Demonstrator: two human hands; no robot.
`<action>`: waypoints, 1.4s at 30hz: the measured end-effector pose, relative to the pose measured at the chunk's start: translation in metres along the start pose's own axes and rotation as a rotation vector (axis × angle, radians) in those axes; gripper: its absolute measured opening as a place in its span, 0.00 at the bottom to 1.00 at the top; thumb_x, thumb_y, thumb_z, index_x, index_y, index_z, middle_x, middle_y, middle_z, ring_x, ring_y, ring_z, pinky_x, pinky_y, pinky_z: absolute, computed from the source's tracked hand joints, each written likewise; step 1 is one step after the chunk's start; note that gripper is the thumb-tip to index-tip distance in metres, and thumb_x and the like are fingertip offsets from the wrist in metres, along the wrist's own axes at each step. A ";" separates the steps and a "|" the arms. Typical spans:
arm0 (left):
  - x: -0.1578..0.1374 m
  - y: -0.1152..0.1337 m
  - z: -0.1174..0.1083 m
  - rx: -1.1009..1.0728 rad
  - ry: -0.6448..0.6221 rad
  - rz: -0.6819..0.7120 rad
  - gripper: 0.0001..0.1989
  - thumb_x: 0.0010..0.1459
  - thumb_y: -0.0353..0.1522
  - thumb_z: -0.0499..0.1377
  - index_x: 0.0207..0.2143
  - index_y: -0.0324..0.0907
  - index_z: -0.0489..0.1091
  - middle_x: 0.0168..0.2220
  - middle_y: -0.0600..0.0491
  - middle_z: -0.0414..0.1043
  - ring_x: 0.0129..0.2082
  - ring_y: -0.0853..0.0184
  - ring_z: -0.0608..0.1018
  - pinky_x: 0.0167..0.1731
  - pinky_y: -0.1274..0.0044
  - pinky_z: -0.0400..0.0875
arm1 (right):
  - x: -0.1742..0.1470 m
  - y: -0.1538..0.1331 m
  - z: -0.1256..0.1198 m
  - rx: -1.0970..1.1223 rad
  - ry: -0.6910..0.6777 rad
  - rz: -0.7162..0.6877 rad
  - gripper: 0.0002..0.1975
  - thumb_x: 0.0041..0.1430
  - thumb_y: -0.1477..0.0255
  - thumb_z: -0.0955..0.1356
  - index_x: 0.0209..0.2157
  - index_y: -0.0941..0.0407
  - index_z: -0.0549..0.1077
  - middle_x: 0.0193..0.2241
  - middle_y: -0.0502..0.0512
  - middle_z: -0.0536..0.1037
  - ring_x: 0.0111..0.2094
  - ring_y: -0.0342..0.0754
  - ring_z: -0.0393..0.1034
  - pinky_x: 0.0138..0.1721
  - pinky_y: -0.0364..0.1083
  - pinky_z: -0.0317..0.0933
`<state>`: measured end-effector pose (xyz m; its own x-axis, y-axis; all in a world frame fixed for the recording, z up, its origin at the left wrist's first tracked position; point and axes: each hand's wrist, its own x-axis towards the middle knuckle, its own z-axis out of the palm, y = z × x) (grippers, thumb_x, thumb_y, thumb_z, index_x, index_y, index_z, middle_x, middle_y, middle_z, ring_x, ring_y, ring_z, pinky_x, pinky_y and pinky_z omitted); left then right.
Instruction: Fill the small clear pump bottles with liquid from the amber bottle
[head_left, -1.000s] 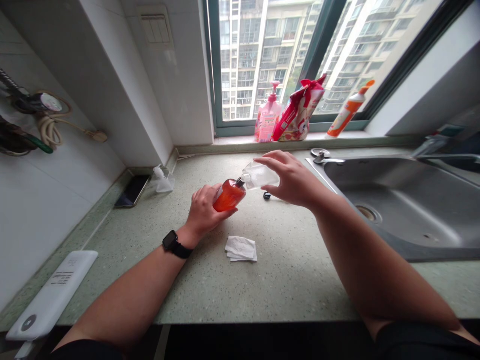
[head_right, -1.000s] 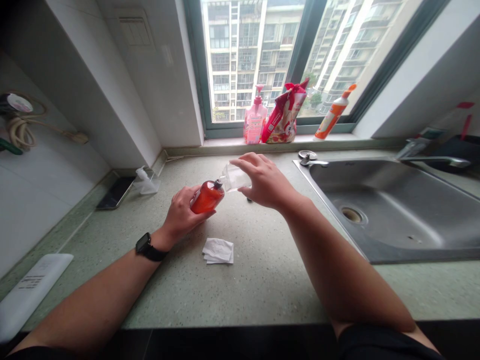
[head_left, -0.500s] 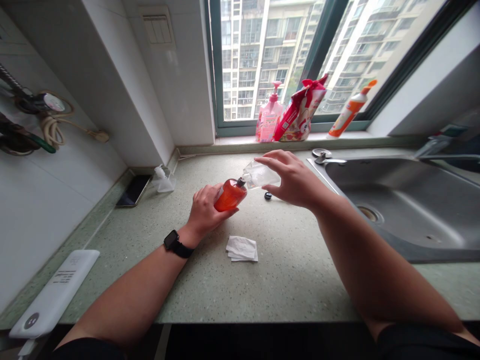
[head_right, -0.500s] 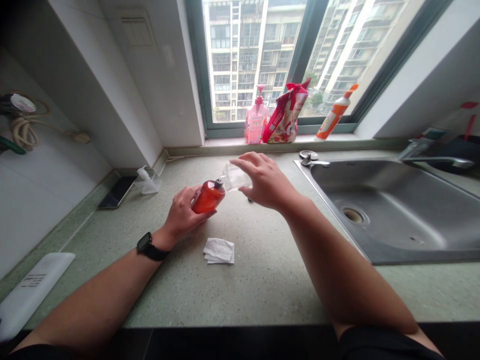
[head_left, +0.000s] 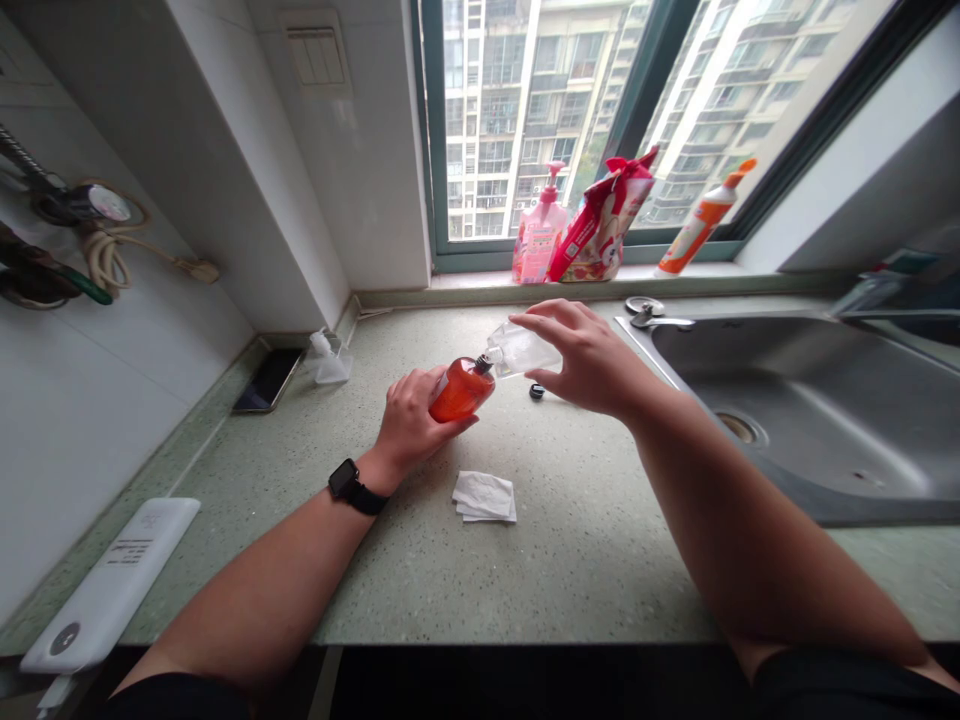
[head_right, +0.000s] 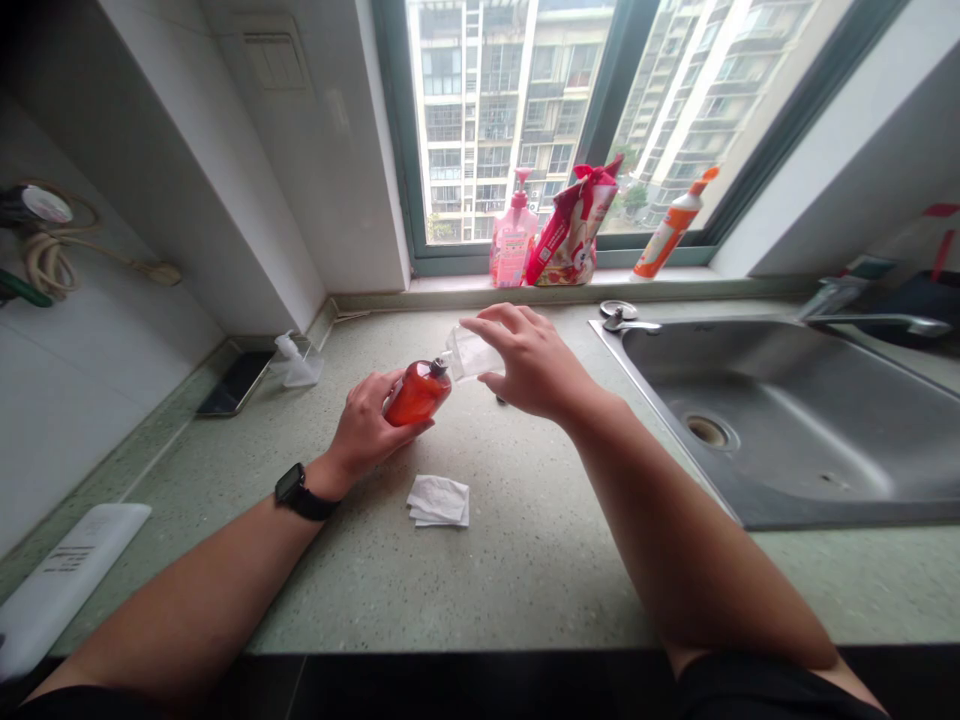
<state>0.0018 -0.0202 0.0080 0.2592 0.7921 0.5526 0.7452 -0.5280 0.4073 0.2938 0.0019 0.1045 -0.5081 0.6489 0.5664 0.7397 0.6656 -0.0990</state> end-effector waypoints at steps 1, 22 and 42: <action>0.000 0.000 0.000 -0.003 -0.002 0.000 0.40 0.58 0.57 0.71 0.64 0.46 0.69 0.48 0.46 0.77 0.48 0.52 0.79 0.54 0.60 0.72 | 0.000 0.000 0.000 -0.005 0.000 -0.002 0.33 0.60 0.71 0.73 0.67 0.46 0.72 0.60 0.60 0.76 0.59 0.63 0.73 0.62 0.68 0.70; -0.001 -0.001 0.002 -0.008 0.020 0.014 0.41 0.57 0.56 0.72 0.65 0.46 0.69 0.48 0.46 0.79 0.48 0.52 0.80 0.54 0.59 0.72 | 0.000 0.000 0.000 -0.053 -0.007 -0.028 0.39 0.59 0.73 0.75 0.71 0.44 0.69 0.61 0.60 0.77 0.60 0.65 0.72 0.63 0.69 0.68; -0.001 0.001 0.000 -0.026 -0.003 -0.002 0.40 0.57 0.55 0.73 0.64 0.46 0.70 0.49 0.46 0.79 0.49 0.52 0.80 0.55 0.58 0.72 | 0.000 -0.003 -0.003 -0.044 0.002 -0.047 0.37 0.61 0.74 0.73 0.70 0.42 0.69 0.61 0.59 0.77 0.61 0.64 0.71 0.64 0.69 0.66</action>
<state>0.0021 -0.0211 0.0078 0.2595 0.7942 0.5495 0.7292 -0.5342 0.4277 0.2931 -0.0009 0.1067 -0.5415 0.6166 0.5714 0.7337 0.6784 -0.0368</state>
